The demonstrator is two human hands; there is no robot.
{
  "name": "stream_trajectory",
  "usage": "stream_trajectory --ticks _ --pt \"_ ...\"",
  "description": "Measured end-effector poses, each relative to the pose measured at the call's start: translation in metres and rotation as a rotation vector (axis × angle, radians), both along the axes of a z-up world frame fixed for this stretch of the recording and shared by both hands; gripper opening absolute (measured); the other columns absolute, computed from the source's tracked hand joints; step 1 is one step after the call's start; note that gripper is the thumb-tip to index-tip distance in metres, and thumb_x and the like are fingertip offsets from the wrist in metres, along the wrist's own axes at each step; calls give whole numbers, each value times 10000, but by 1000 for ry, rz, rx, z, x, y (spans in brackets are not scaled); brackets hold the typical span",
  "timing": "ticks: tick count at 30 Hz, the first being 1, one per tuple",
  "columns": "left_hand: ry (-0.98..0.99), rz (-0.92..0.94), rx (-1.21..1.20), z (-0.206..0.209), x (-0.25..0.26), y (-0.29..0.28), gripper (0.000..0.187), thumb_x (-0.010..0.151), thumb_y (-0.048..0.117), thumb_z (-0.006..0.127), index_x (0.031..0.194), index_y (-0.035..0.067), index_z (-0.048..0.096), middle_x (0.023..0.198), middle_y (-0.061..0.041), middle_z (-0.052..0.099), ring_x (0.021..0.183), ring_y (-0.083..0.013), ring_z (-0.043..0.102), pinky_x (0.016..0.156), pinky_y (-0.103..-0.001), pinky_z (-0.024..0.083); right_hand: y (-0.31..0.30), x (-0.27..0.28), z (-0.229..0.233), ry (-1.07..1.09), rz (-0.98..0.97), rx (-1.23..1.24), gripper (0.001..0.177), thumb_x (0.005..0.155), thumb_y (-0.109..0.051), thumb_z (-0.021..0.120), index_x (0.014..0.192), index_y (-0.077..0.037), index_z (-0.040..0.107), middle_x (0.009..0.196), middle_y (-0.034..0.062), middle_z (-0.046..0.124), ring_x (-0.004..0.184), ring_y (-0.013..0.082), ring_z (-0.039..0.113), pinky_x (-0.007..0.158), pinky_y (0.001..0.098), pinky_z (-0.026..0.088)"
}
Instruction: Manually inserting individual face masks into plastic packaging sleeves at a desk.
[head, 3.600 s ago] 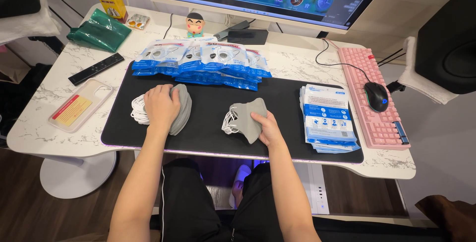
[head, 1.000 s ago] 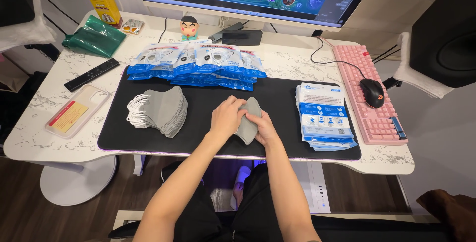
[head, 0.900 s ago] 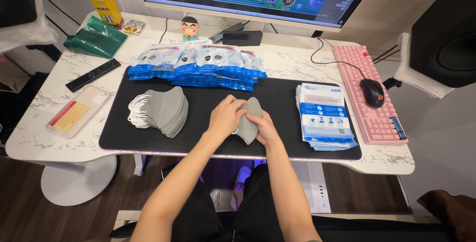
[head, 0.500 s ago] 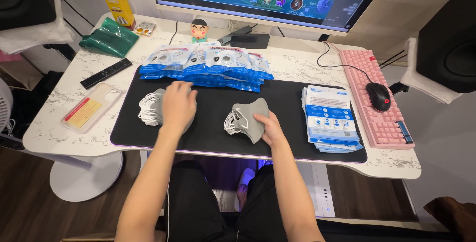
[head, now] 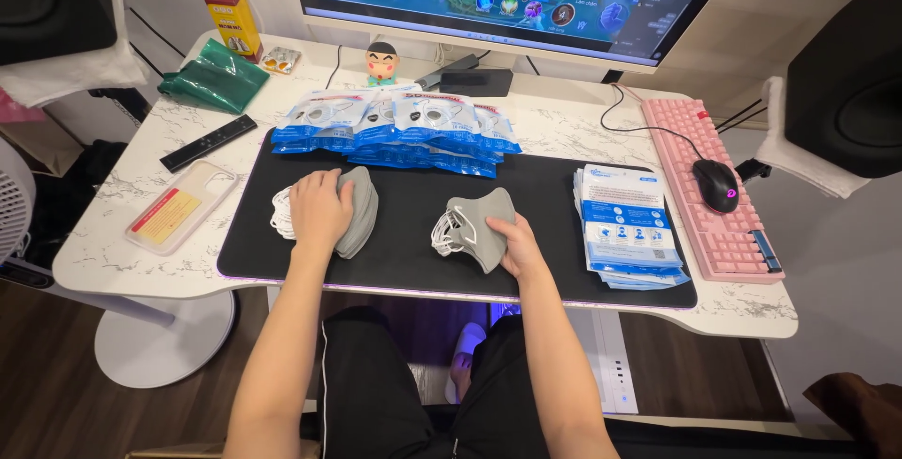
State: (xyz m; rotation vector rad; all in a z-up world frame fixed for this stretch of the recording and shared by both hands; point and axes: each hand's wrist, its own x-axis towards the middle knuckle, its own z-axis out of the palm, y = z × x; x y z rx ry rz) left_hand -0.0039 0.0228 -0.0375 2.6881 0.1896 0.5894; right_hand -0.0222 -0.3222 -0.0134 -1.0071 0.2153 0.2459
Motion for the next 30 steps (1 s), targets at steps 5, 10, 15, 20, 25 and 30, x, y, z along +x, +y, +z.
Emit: stream_trajectory --ticks 5,10,15,20,25,30 --pt "-18 -6 20 3 -2 -2 360 1102 383 536 1315 143 698 1234 -121 668 1331 -292 563 1176 -484 324 -1 1 -3 -10 4 2 334 841 26 717 1168 37 652 973 219 748 857 369 757 752 440 642" --pt "-18 0 -2 0 -1 -3 329 1097 365 553 1292 152 710 1257 -122 650 1370 -296 521 1197 -494 291 0 -2 -1 11 -3 -9 346 837 22 732 1174 25 655 986 204 753 874 358 757 773 431 639" --pt "-124 -3 7 6 -4 -6 271 1067 305 627 1234 123 738 1258 -140 660 1397 -321 499 1220 -533 244 1 -3 2 13 -10 -13 342 837 21 730 1172 22 657 990 203 752 881 356 757 779 434 640" --pt "-156 0 12 1 -1 -6 252 1059 298 651 1204 115 745 1221 -133 685 1388 -313 518 1226 -534 244 0 -1 0 16 -9 -4 339 834 17 736 1166 12 665 988 196 755 876 350 758 778 429 639" --pt "-180 8 32 -5 1 -3 198 1035 265 684 1160 125 748 1191 -122 687 1385 -322 524 1224 -543 257 0 -1 0 12 -9 -6 333 833 18 737 1159 14 666 987 196 755 877 355 757 778 427 637" --pt "-243 -8 47 -9 3 3 85 992 152 725 1065 111 739 1148 -115 681 1380 -334 531 1220 -543 284 1 -3 5 13 -8 2 321 827 23 742 1138 12 664 966 199 755 858 350 759 759 425 641"
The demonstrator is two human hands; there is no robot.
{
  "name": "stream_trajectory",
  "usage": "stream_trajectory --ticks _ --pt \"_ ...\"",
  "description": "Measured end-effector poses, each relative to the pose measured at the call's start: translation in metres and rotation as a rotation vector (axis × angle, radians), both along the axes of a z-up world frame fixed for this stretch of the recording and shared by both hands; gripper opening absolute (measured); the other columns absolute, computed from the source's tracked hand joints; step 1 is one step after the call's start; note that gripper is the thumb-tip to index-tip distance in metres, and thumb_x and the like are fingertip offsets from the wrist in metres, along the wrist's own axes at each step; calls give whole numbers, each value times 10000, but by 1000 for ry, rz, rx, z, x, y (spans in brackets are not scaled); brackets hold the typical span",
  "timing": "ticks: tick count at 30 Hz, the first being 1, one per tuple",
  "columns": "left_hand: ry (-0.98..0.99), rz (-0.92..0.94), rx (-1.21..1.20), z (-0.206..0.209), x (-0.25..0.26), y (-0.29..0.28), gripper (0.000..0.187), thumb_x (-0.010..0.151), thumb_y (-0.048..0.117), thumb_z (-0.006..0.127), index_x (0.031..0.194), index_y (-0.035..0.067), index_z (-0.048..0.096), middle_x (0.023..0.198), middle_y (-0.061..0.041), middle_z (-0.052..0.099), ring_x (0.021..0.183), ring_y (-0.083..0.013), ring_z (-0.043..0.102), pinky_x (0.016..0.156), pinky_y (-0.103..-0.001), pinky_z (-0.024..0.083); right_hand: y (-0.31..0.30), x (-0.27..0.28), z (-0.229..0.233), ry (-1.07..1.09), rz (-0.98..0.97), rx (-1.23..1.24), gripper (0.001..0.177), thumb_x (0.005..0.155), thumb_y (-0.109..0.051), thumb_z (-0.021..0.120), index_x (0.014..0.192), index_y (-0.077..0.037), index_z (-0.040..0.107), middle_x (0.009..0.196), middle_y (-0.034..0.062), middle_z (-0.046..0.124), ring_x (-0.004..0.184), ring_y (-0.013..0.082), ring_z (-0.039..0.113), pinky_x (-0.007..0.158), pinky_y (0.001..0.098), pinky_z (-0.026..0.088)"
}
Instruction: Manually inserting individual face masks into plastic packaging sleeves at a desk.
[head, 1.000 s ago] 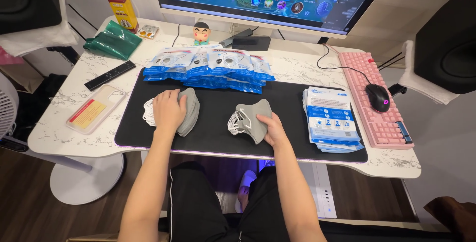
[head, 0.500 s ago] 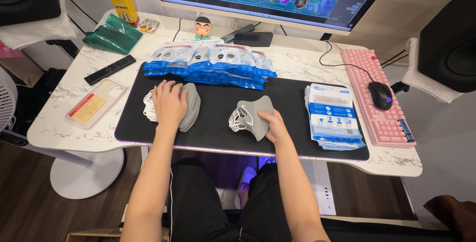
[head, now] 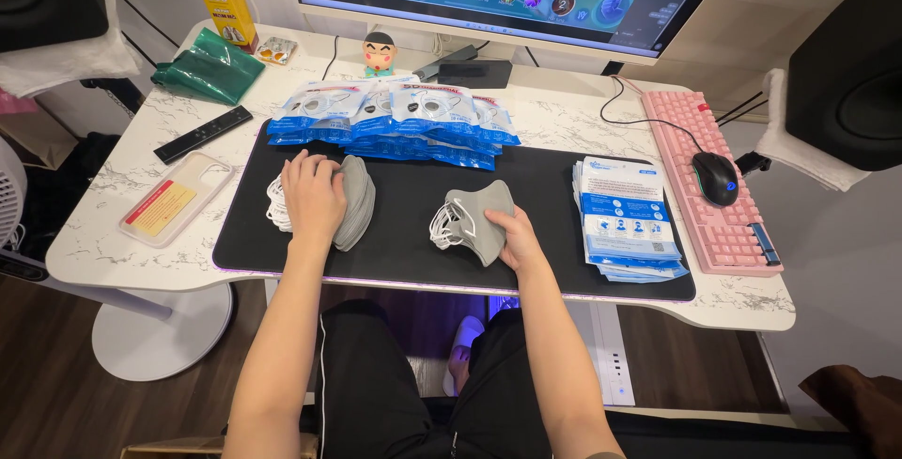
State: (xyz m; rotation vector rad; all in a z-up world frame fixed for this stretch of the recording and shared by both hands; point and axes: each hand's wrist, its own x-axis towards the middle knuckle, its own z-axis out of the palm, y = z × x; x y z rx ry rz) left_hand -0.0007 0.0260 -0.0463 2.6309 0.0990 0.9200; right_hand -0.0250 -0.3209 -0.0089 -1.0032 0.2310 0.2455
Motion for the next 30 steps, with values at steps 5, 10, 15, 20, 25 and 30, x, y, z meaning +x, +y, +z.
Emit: stream_trajectory --ticks 5,10,15,20,25,30 --pt "-10 -11 -37 10 1 2 45 971 100 727 984 118 689 1105 -98 673 1368 -344 538 1218 -559 284 1 -2 3 2 -11 6 303 820 35 738 1112 16 660 930 197 752 820 346 760 731 415 642" --pt "38 -92 -83 47 -4 2 70 974 134 703 956 160 641 978 -42 678 1231 -297 629 1196 -559 312 3 -2 5 1 -13 2 300 816 38 741 1104 19 659 921 200 751 811 346 760 718 411 642" --pt "51 -440 -411 109 -33 -42 68 948 105 715 989 156 696 855 -57 746 893 -285 741 861 -421 552 5 -5 10 -18 -11 -55 287 811 26 740 1086 9 658 890 175 745 793 323 757 705 389 637" --pt "170 -538 -712 92 -19 -100 120 921 94 734 1031 141 749 845 -80 758 887 -256 726 866 -411 545 2 1 3 -42 0 -71 273 808 19 740 1071 1 670 865 156 742 768 312 753 689 389 636" --pt "331 -592 -780 88 -21 -162 140 882 169 768 1022 158 780 843 -77 780 896 -256 749 832 -404 564 -14 31 -69 -84 26 -64 239 809 -4 771 1037 -30 707 831 121 740 777 274 761 683 380 642" --pt "491 -546 -673 85 -19 -195 170 935 154 709 1094 130 762 939 -70 787 969 -272 743 858 -397 592 -17 28 -79 -69 13 -98 301 841 -62 764 1131 -13 699 893 135 740 819 266 742 737 378 631"
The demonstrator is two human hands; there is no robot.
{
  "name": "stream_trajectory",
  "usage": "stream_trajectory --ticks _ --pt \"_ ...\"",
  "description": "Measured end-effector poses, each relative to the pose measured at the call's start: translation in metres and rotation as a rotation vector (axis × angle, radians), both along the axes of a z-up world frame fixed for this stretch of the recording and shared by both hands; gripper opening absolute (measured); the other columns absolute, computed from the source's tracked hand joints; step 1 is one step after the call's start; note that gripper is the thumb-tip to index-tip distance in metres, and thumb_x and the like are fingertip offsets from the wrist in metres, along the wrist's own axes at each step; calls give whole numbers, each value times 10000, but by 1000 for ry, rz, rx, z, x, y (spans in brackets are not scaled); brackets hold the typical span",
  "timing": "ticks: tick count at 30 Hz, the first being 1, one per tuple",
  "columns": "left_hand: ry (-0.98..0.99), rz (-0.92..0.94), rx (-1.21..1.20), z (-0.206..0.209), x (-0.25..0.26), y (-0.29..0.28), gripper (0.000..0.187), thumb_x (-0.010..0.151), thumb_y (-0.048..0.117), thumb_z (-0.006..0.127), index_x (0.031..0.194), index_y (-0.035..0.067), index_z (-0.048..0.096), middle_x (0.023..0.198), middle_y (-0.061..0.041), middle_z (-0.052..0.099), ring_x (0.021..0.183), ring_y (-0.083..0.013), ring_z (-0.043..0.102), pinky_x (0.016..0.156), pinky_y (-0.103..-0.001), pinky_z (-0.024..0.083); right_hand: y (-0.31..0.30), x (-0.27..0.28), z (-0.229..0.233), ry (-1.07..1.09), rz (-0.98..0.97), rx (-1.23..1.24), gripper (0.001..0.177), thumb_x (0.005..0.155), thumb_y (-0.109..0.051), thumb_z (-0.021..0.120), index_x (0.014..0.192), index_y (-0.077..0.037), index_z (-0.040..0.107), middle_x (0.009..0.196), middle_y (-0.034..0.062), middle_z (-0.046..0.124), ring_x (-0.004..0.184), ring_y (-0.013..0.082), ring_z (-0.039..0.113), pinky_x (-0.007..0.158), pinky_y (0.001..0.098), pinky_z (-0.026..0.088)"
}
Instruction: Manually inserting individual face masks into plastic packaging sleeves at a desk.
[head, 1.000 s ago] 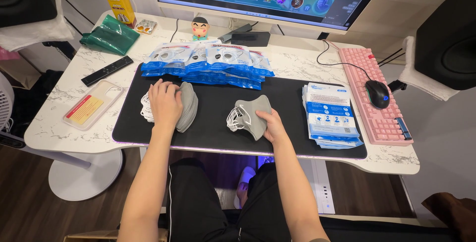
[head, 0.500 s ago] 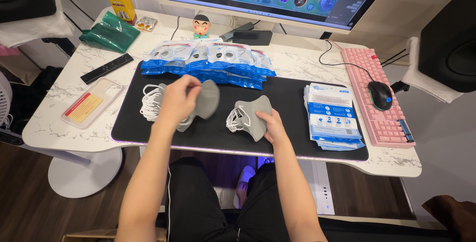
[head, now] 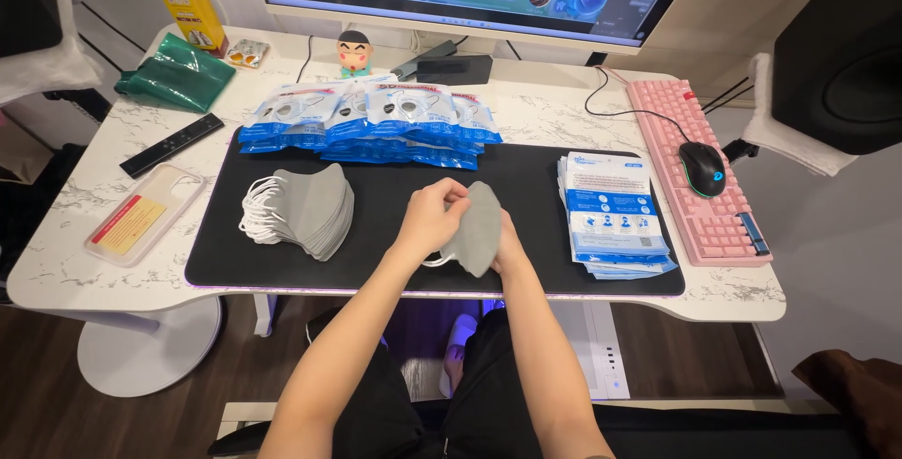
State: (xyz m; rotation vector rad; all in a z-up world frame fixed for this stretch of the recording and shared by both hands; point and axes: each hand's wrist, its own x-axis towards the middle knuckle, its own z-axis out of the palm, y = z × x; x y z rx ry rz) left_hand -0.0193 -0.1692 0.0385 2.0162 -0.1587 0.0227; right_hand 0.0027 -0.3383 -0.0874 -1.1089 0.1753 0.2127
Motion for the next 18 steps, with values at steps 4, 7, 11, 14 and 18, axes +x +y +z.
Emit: stream_trajectory --ticks 4,7,11,14,18 --pt "-26 55 113 -4 1 1 173 949 123 679 1107 92 743 968 -101 781 1026 -308 737 886 -437 594 -3 6 -8 5 -1 -18 346 860 -96 760 1187 -3 695 930 144 739 845 262 731 769 376 624" --pt "-77 69 195 -10 3 0 141 967 135 663 1088 97 725 964 -95 774 1021 -305 741 894 -441 597 3 3 5 17 21 24 335 875 -120 744 1186 -5 694 924 140 740 852 250 735 777 372 627" --pt "-165 55 337 -14 3 -5 137 988 173 650 1094 104 704 941 -87 745 960 -285 749 840 -417 619 24 -24 77 79 -50 228 414 980 -407 644 1203 -62 696 1066 98 750 970 212 721 865 328 608" --pt "-202 45 410 -14 3 -7 137 999 178 632 1096 105 696 913 -81 721 902 -282 756 782 -399 634 22 -27 84 91 -35 254 398 962 -411 663 1173 -75 696 1068 83 754 956 209 726 862 325 615" --pt "-219 55 453 -19 6 -7 137 1010 186 617 1093 102 685 895 -72 691 867 -286 760 748 -398 641 7 -8 37 11 80 162 287 889 -113 753 1146 -8 679 1009 190 765 901 276 763 812 397 640"
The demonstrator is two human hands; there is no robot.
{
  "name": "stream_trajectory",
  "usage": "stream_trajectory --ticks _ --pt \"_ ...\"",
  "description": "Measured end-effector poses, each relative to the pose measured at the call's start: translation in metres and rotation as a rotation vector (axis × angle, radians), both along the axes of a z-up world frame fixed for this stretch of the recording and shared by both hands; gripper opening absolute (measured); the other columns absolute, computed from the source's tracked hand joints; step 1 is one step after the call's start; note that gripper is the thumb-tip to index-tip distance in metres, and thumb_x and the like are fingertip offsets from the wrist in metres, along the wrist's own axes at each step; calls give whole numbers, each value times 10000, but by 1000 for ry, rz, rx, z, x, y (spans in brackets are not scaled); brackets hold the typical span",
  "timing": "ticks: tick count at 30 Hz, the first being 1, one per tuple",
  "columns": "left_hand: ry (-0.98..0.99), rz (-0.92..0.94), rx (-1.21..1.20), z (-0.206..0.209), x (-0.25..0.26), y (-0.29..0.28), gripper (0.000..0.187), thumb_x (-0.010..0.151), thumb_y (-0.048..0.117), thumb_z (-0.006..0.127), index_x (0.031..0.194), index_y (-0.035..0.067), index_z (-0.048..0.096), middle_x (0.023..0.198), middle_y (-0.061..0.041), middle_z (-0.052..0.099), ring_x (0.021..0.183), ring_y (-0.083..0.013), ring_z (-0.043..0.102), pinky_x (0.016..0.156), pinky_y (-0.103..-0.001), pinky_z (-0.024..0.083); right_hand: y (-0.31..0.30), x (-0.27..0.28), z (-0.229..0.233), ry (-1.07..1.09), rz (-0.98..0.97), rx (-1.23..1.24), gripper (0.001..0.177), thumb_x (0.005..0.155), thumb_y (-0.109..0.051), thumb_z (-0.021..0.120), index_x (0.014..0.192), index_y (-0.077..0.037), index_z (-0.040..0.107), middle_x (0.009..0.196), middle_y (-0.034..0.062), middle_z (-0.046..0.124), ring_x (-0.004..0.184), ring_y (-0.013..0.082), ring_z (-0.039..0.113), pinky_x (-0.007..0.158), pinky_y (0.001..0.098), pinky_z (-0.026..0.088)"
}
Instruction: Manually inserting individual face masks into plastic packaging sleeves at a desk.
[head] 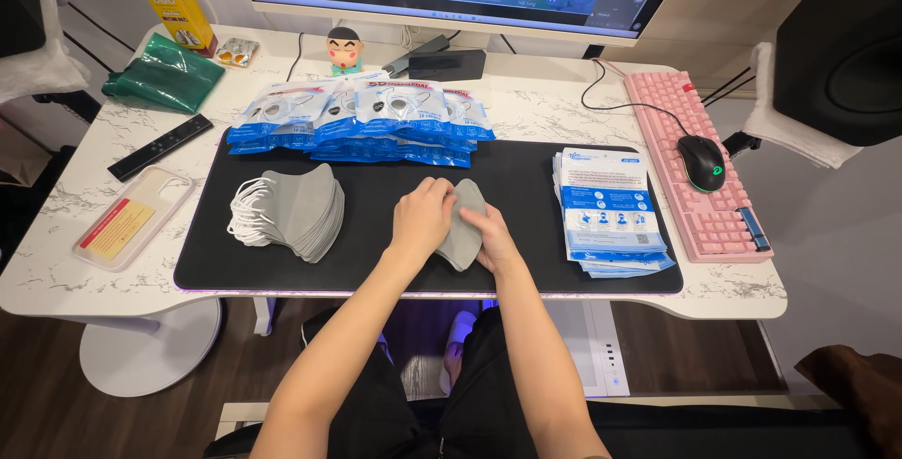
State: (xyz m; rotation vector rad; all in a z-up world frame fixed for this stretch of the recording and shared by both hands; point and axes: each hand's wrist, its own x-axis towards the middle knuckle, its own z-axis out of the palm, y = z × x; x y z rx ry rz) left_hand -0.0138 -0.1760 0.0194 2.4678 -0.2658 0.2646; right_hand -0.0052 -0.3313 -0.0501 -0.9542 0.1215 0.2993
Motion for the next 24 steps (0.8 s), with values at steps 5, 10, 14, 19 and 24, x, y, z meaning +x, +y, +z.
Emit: stream_trajectory --ticks 5,10,14,19,24 --pt "-99 30 139 -12 6 -2 133 984 224 651 1056 120 691 898 -39 621 891 -272 713 760 -391 592 1 1 1 7 -22 -80 329 829 4 780 1144 23 686 964 194 764 844 312 767 728 404 649" --pt "-292 156 294 -13 11 -19 175 850 195 802 971 116 703 965 -52 564 1106 -310 574 948 -480 446 3 0 6 6 -15 -115 304 843 12 768 1139 21 697 959 165 766 834 291 767 724 390 648" --pt "-514 44 211 7 9 -64 130 857 57 762 975 58 708 1046 -155 607 1203 -381 554 1002 -511 431 0 11 -19 -10 17 -126 292 846 -7 796 1125 -21 713 965 141 762 876 284 765 754 409 646" --pt "-210 -352 60 4 -2 -144 222 943 206 671 1124 78 680 1090 -142 632 1114 -352 638 919 -462 513 -3 13 -19 -4 21 -185 322 853 -48 808 1154 -34 693 987 118 744 926 281 743 789 417 629" --pt "-146 -618 201 -42 7 -221 255 946 247 658 1137 90 723 1130 -126 712 1225 -320 649 1028 -461 480 -2 -4 23 2 57 -146 225 901 -24 737 1119 -36 682 963 86 737 904 261 736 785 385 611"
